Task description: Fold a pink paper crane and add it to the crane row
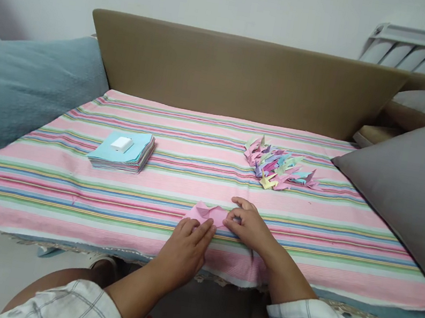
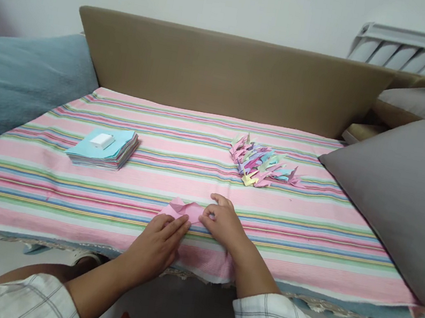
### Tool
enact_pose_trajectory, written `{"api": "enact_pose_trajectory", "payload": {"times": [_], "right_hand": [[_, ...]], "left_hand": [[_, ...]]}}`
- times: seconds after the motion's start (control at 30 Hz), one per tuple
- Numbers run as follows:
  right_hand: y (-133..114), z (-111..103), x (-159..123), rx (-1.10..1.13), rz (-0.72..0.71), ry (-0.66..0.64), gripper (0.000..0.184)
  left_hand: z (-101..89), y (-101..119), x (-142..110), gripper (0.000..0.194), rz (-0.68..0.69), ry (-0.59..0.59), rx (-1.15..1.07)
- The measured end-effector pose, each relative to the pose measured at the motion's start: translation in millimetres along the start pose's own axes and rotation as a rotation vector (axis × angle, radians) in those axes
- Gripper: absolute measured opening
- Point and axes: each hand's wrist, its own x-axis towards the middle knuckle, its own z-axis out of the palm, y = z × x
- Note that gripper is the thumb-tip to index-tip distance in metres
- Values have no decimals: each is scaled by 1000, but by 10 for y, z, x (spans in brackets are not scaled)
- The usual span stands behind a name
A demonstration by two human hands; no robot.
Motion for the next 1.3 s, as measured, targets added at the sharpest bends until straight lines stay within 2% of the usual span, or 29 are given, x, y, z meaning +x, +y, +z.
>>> {"api": "enact_pose_trajectory", "payload": {"times": [0.43,0.83,0.97,1.07,1.13,1.23,1.3], "right_hand": [[18,-2,9,-27,17,-3,7],[114,-30,32,-15,26,18,25],[137,-104,33,13,111,-6,32],[95,-135,15,65,170,-57,21],[53,-116,3,81,166,-72,14],[4,-40,-4,40,159,-26,24],[-11,12,-2,-2,163,7,24]], "left_hand": [[-46,41,15,58,-44,-1,13],[-44,44,18,59,-47,9,49],[-34,43,15,58,-46,17,60],[-15,43,6,57,-46,36,63],[0,43,2,58,-45,52,65],[14,41,2,60,-38,70,66],[12,41,6,60,-37,76,65]]}}
